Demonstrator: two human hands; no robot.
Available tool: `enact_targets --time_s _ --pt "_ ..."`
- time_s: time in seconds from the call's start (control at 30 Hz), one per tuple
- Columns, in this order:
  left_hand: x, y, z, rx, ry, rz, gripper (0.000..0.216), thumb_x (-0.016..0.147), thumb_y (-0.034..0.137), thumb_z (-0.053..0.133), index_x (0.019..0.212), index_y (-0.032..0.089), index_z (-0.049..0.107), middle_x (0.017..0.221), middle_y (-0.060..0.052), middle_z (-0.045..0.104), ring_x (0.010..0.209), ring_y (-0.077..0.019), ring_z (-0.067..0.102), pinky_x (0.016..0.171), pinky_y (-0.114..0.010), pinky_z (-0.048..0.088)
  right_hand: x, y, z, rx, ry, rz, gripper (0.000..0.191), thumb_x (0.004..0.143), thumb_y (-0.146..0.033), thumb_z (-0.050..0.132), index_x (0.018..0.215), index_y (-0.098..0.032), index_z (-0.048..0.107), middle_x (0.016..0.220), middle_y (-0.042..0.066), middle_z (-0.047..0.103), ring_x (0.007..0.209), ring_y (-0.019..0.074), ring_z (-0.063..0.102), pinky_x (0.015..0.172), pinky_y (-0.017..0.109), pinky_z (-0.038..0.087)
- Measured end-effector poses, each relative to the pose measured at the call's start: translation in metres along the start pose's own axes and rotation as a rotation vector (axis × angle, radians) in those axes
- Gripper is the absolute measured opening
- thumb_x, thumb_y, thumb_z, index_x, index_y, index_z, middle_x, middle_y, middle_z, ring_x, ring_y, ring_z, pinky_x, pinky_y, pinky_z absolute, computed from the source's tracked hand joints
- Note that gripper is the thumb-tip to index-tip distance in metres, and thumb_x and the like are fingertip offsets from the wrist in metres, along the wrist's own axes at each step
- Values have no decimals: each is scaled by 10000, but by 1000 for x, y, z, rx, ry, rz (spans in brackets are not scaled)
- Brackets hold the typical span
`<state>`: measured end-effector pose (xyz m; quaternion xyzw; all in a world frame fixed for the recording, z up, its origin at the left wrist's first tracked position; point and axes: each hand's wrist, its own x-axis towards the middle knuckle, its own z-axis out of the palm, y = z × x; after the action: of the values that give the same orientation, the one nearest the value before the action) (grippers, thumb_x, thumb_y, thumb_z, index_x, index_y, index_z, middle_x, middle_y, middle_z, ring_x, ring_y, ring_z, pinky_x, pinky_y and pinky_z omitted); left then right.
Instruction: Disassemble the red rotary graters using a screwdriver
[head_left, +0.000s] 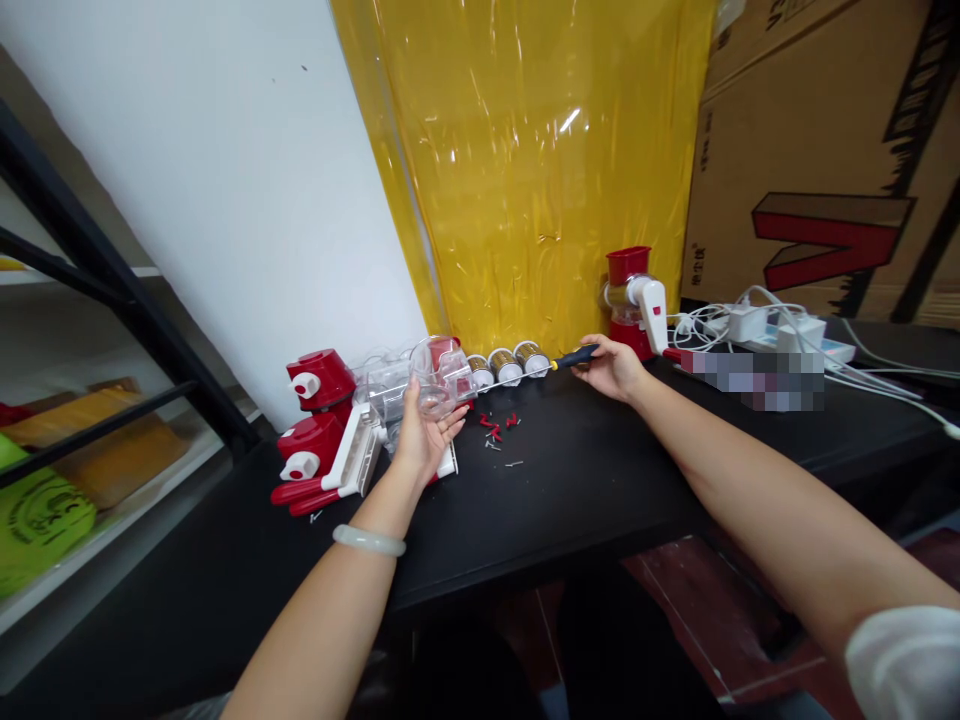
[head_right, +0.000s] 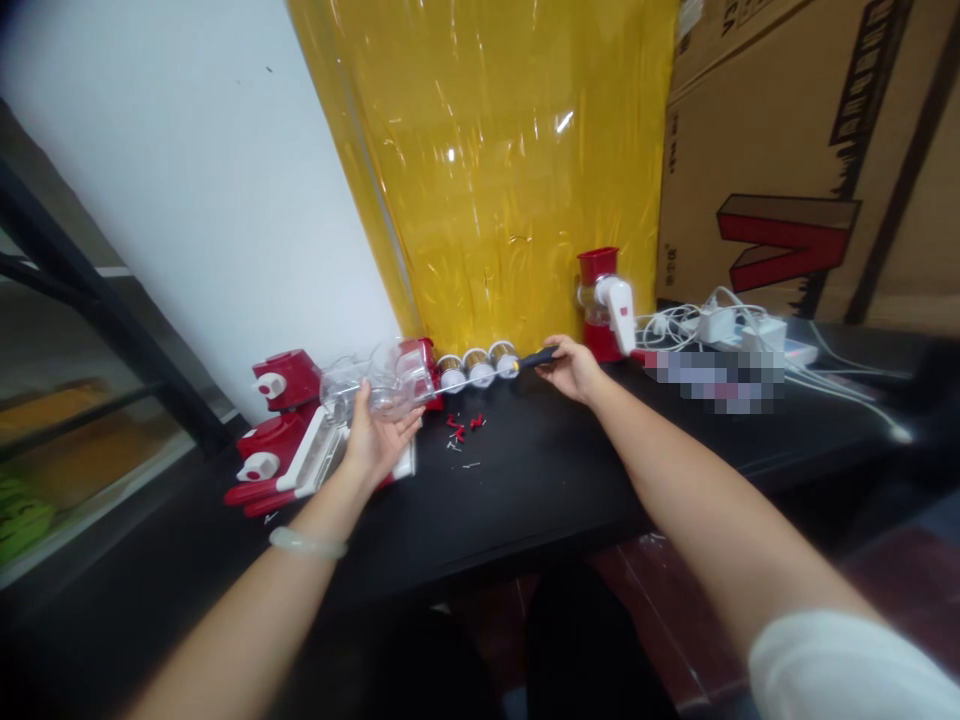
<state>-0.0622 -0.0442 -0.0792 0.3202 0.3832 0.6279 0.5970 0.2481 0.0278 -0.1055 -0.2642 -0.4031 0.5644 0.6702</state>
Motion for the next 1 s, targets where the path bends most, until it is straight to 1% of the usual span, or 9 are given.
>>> enact_targets --time_s 0.1,0.23,0.3,0.43,0.57,0.7,0.8,0.93,1.0 --pt "-1 1 1 3 3 5 452 828 609 550 927 168 536 747 -68 664 675 -190 696 577 -259 529 3 4 -4 -117 36 11 215 750 -414 579 717 -210 519 618 12 572 575 158 569 531 296 489" --pt "-1 2 1 -9 32 9 475 812 625 560 945 170 537 766 -71 663 677 -183 688 562 -248 520 12 13 -10 -373 117 -65 312 738 -478 655 675 -209 510 439 -50 410 376 93 358 384 227 314" --pt "-2 2 1 -10 39 8 490 807 634 561 969 172 538 771 -69 661 672 -178 683 554 -244 517 11 12 -9 -304 113 -94 225 717 -370 669 690 -212 511 477 -52 433 398 88 369 390 217 316" --pt "-2 1 1 -6 40 8 492 805 631 566 983 173 539 768 -67 659 670 -177 679 559 -245 519 3 3 -4 -17 9 -3 138 653 -234 617 753 -225 523 664 -19 560 595 136 557 526 262 470" --pt "-2 0 1 -3 41 14 462 823 614 555 958 173 536 752 -60 656 658 -175 680 551 -243 518 3 3 -5 -91 38 75 235 776 -445 570 741 -222 505 633 15 589 588 179 593 529 315 489" --pt "-1 1 2 -4 60 26 460 827 621 543 926 171 537 740 -60 649 652 -174 680 542 -238 509 11 13 -11 -426 130 -5 436 773 -635 581 695 -213 508 402 -45 411 339 112 379 361 231 297" --pt "-2 2 2 -2 61 26 471 812 629 558 928 173 547 734 -63 646 645 -175 674 542 -242 508 12 15 -11 -348 66 -74 360 724 -520 695 700 -215 506 437 -74 411 359 79 355 388 213 318" --pt "-3 1 3 5 51 30 448 843 604 531 949 169 537 735 -65 651 639 -177 674 551 -250 515 5 6 -5 -93 0 17 217 670 -284 705 778 -229 524 631 -51 565 522 103 531 507 230 439" --pt "-4 1 3 14 52 27 437 854 595 521 943 166 527 738 -66 655 630 -175 674 552 -250 517 3 3 -3 -55 -20 60 173 694 -289 659 795 -228 532 671 -23 598 583 132 584 544 255 468"
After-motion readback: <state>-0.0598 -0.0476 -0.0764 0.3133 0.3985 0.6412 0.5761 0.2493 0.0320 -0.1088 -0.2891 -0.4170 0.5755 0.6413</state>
